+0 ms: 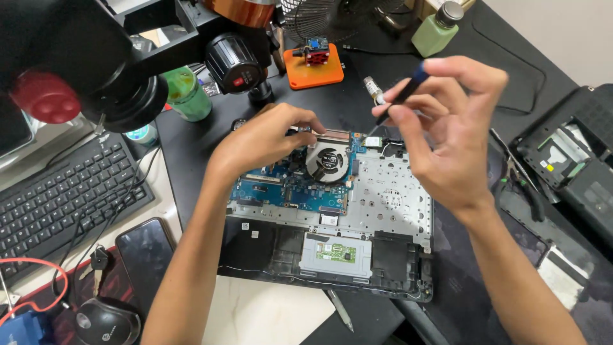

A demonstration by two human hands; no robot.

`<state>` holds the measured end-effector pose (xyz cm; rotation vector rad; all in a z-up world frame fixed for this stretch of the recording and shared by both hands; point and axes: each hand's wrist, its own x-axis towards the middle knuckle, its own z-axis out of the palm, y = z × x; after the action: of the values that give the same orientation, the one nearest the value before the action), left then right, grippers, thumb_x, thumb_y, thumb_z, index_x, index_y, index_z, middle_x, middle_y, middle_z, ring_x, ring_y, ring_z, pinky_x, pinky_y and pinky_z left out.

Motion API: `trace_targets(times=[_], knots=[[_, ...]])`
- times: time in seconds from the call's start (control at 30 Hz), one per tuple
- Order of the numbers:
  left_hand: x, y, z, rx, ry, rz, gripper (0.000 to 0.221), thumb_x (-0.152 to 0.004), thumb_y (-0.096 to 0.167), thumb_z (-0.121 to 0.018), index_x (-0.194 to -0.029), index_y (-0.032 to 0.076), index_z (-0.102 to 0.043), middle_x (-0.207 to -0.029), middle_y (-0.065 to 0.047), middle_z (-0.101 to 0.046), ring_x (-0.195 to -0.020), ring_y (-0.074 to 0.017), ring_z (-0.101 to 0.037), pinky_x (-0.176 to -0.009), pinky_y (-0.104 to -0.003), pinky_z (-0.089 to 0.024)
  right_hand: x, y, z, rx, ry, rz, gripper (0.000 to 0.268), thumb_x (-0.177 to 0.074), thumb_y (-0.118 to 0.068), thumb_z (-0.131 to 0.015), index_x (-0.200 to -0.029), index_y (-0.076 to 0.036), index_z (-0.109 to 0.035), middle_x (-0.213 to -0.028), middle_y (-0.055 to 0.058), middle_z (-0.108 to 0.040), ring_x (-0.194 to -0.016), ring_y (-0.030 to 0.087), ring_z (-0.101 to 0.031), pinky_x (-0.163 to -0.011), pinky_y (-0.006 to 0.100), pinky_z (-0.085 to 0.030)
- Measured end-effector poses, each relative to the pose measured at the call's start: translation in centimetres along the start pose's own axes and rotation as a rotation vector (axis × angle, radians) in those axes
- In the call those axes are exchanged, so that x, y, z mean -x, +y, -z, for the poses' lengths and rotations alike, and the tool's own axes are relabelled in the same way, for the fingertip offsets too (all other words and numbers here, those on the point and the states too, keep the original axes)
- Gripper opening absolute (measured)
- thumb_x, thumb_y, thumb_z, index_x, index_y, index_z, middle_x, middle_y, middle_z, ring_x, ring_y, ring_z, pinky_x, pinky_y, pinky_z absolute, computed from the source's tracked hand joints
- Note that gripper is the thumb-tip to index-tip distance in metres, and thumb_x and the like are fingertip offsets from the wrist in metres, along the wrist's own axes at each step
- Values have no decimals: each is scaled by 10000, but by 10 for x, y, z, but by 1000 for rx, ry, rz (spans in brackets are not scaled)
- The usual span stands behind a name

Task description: Disassemble and repair a laptop at a workbench.

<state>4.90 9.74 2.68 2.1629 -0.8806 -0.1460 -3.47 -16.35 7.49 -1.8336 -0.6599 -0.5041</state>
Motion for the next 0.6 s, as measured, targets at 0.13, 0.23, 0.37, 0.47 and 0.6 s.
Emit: trace_targets(times=[0.13, 0.23, 0.37, 0.47, 0.6], knots=[[3, 21, 16, -2, -55, 162, 231, -907, 172, -696, -1118, 89, -738, -975, -84, -760, -835, -260, -719, -745, -381, -545, -15, -5, -24, -144, -43, -68, 509, -1111, 132, -584, -1411, -82, -233, -1207, 178, -563, -1059, 228, -687, -1008, 337, -608], [9, 11, 29, 56, -168, 424, 256, -907, 191, -673, -1144, 105, -719, -941, -79, -771, -762, -284, -752, -710, -402, -574, -7, -4, -39, -229, -89, -76, 524, -1096, 121, -595, -1417, -92, -239, -1215, 161, -574, -1064, 215, -702, -995, 320, -605], [21, -19, 43, -101, -123, 102, 226, -860, 148, -724, -1060, 61, -782, -955, -102, -784, -902, -257, -731, -795, -384, -542, 5, 7, -53, -263, -154, -27, 521, -1090, 131, -618, -1389, -103, -262, -1221, 163, -596, -1096, 218, -717, -979, 315, -616], [26, -16, 55, -101, -172, 139, 224, -845, 121, -707, -1042, 50, -785, -956, -110, -788, -896, -241, -747, -808, -364, -557, 4, 11, -56, -242, -168, -33, 521, -1078, 130, -626, -1383, -104, -274, -1210, 167, -601, -1094, 220, -718, -946, 309, -622], [25, -10, 57, -61, -190, 123, 229, -854, 125, -700, -1048, 32, -778, -978, -114, -790, -912, -232, -756, -824, -352, -566, 4, 12, -56, -245, -175, -41, 524, -1078, 134, -621, -1388, -103, -272, -1206, 164, -604, -1089, 217, -716, -940, 302, -621]])
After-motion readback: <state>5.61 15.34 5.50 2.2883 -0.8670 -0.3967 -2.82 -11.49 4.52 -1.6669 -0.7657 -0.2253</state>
